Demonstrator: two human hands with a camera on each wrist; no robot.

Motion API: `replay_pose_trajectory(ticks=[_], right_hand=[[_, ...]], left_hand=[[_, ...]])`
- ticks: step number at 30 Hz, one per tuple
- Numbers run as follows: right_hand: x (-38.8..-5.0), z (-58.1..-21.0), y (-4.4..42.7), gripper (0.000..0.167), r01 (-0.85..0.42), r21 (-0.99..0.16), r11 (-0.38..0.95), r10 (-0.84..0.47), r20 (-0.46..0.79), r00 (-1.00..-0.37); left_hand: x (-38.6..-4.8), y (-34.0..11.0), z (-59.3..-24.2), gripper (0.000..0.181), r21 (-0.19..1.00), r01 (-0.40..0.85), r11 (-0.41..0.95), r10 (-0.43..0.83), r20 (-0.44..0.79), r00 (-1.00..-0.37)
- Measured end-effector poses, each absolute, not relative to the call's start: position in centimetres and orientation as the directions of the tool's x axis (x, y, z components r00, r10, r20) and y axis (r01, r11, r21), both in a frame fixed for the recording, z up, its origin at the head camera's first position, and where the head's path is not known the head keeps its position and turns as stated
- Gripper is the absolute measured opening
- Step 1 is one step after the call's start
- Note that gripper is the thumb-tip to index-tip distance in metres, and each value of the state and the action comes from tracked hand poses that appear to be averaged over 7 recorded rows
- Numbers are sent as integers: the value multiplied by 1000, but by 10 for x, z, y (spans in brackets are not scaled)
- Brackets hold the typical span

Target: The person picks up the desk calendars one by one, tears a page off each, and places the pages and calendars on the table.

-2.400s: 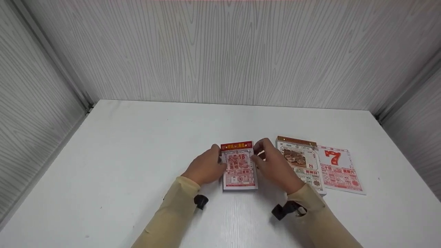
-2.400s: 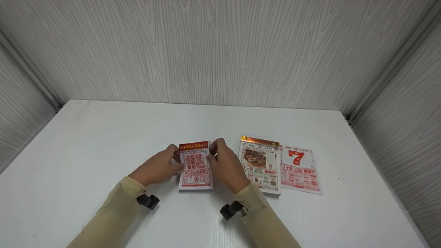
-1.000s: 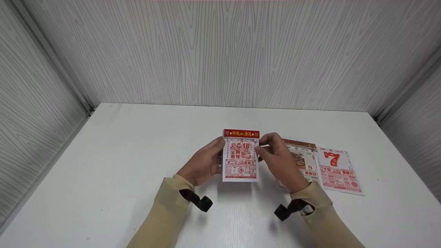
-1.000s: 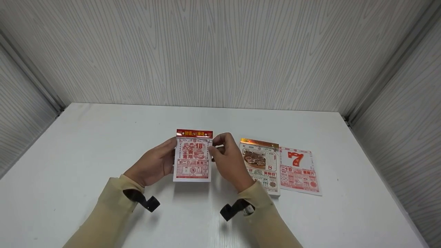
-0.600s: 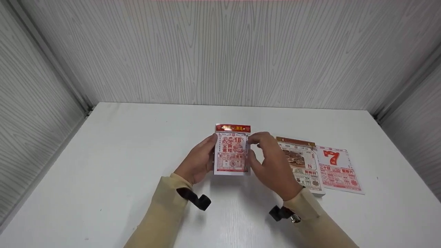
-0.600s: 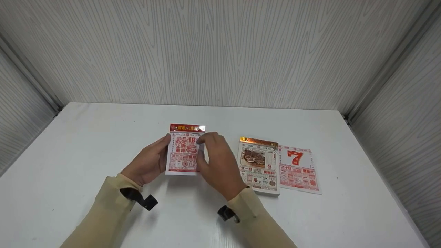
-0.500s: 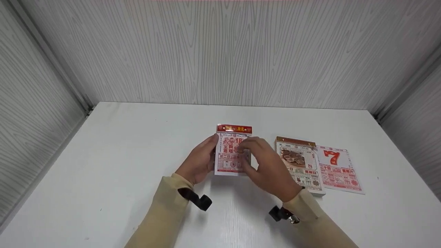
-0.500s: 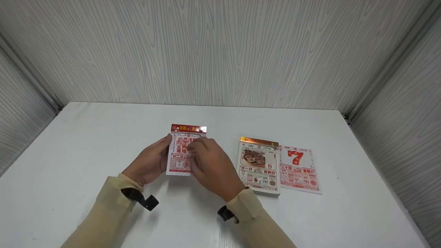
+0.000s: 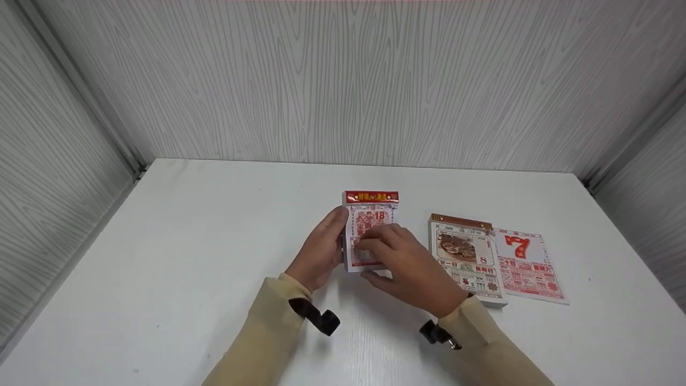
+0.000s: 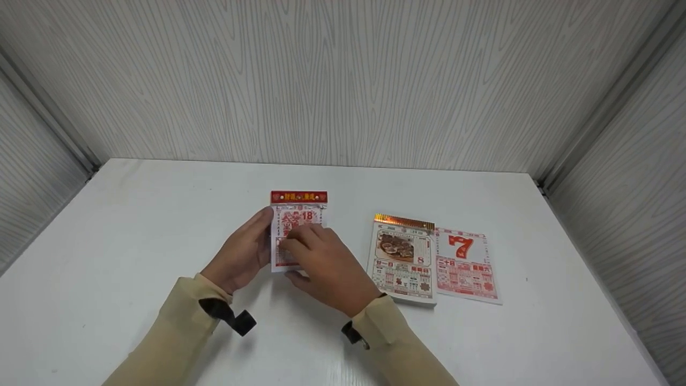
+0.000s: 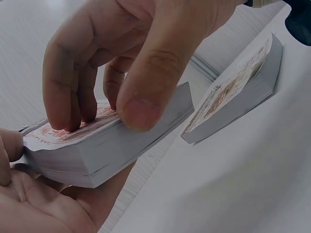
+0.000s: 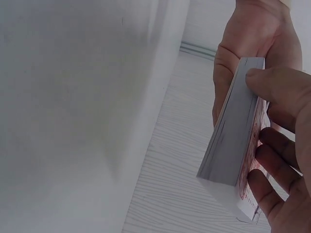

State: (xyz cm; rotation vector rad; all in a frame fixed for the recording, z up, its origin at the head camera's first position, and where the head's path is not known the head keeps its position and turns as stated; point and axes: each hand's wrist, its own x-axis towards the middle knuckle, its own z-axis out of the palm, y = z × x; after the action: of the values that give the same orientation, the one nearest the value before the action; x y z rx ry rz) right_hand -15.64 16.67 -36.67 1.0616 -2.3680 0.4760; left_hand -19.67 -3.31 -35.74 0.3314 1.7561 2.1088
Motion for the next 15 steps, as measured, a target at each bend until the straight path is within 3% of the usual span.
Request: replay_pose_trajectory(ticks=[9, 15], right_hand=[[-160, -369, 168, 18, -802, -98, 589, -607, 600, -520], [-158, -367, 167, 14, -804, -100, 586, -594, 622, -510]], left_hand=[[-197, -33, -357, 59, 977, -121, -175, 378, -47, -925], [-197, -34, -357, 58, 978, -111, -175, 373, -39, -927]])
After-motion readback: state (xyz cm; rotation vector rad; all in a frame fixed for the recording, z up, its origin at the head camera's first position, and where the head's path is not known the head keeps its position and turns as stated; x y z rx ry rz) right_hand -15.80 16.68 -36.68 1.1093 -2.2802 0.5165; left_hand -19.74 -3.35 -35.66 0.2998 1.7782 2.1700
